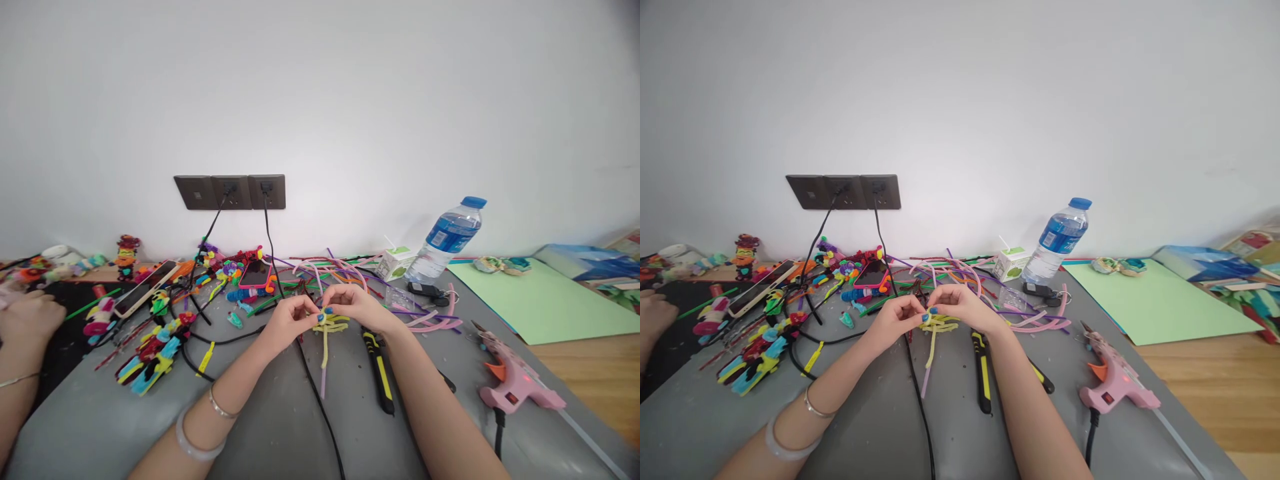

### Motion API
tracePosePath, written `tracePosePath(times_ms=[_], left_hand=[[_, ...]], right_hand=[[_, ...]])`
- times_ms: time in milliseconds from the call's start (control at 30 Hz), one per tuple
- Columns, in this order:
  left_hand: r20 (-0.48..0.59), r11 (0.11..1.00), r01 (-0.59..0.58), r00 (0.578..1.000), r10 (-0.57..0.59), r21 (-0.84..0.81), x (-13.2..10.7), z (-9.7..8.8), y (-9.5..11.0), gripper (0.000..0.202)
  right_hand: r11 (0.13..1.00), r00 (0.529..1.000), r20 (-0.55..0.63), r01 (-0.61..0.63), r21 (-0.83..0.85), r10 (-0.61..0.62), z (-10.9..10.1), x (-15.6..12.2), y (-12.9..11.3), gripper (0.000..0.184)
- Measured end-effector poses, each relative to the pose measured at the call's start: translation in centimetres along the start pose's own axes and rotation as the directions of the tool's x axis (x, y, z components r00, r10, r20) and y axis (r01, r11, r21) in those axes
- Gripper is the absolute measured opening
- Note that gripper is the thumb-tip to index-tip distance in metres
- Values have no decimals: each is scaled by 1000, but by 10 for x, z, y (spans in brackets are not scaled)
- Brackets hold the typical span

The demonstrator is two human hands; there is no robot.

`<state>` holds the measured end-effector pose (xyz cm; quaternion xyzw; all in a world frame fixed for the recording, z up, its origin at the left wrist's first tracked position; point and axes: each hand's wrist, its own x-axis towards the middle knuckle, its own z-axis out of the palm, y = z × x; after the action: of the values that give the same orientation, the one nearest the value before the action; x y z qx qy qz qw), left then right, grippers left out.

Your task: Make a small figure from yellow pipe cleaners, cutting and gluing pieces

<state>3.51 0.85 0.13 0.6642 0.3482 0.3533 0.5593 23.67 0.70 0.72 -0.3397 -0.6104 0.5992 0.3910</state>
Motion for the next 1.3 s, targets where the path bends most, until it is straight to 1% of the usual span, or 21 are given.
tracePosePath(times_ms=[100, 167, 233, 300, 400, 500, 567, 733, 933, 1100, 1233, 1300], left_hand=[[-32, 1000, -23, 999, 23, 10, 0, 0, 2, 19], [-58, 998, -50, 997, 52, 32, 0, 0, 3, 16], [-80, 993, -89, 992, 96, 83, -1, 0, 3, 17], [-110, 981, -140, 982, 155, 135, -2, 0, 2, 22], [-185, 968, -196, 957, 224, 154, -2, 1, 1, 14], [-248, 971, -194, 943, 223, 138, -1, 1, 1, 11], [-267, 974, -184, 940, 213, 129, -1, 1, 0, 11], [-282, 973, -218, 931, 231, 76, -1, 0, -4, 7], [-303, 970, -234, 922, 242, 63, -1, 0, -4, 9], [-325, 974, -225, 921, 216, 9, -1, -1, -2, 12], [-328, 973, -230, 917, 226, 26, -1, -1, -1, 13], [-316, 968, -240, 915, 252, 77, -1, -2, -2, 12]], right_hand=[[1000, 999, -42, 12, -1, -12, 0, 1, 1, 18], [999, 994, -97, 45, -5, -45, -1, 3, 3, 18], [996, 985, -151, 84, -3, -84, -1, 4, 4, 19], [993, 977, -182, 114, -7, -113, 0, 6, 5, 21], [987, 970, -188, 151, -45, -157, 2, 7, 5, 22], [981, 966, -177, 182, -60, -190, 4, 8, 5, 21], [980, 964, -177, 191, -56, -198, 5, 9, 6, 21], [977, 961, -177, 202, -70, -211, 4, 9, 5, 24], [977, 962, -179, 195, -80, -207, 4, 8, 5, 20], [978, 964, -181, 178, -108, -196, 5, 8, 4, 20], [977, 962, -190, 172, -125, -194, 6, 8, 4, 21], [977, 962, -197, 167, -135, -192, 5, 8, 5, 21]])
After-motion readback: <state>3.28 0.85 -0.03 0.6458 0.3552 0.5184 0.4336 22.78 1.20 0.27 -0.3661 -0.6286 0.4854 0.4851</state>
